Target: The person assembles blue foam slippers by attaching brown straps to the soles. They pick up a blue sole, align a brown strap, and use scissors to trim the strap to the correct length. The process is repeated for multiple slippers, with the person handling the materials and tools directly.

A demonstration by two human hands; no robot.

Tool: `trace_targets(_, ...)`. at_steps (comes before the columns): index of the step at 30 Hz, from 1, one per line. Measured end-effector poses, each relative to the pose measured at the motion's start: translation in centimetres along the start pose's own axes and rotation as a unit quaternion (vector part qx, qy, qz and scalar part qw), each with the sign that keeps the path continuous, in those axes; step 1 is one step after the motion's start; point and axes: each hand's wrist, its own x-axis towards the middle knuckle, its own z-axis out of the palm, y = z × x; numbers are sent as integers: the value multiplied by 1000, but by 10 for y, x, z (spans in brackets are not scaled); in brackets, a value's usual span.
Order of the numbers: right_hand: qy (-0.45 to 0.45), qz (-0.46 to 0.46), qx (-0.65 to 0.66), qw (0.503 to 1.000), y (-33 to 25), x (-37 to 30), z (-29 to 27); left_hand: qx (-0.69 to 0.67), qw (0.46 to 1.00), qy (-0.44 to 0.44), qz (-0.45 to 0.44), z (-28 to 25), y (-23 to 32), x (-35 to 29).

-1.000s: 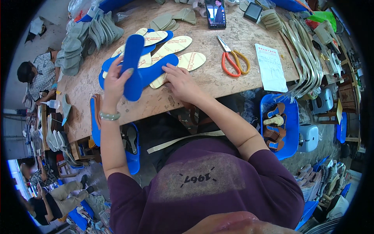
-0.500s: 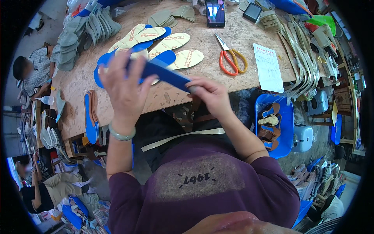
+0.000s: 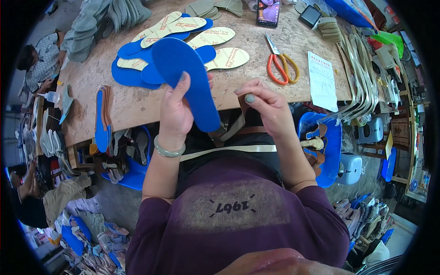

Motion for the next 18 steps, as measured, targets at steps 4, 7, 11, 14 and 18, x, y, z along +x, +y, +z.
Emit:
trace_targets(4, 46, -20, 53, 997, -13, 14, 25, -88, 995, -8, -41, 2, -14, -6)
trace_targets(7, 69, 33, 174, 982, -7, 23, 30, -86, 995, -15, -40, 3, -18, -11)
trace_targets(11, 88, 47, 207, 973, 4, 27, 31, -105, 994, -24, -29, -2, -21, -11)
trace_targets(14, 95, 53, 229, 967, 5, 28, 29, -109, 994, -3, -29, 3, -20, -14)
trace_targets(18, 98, 56, 225, 968, 7, 28, 27, -112, 993, 5, -35, 6, -22, -15)
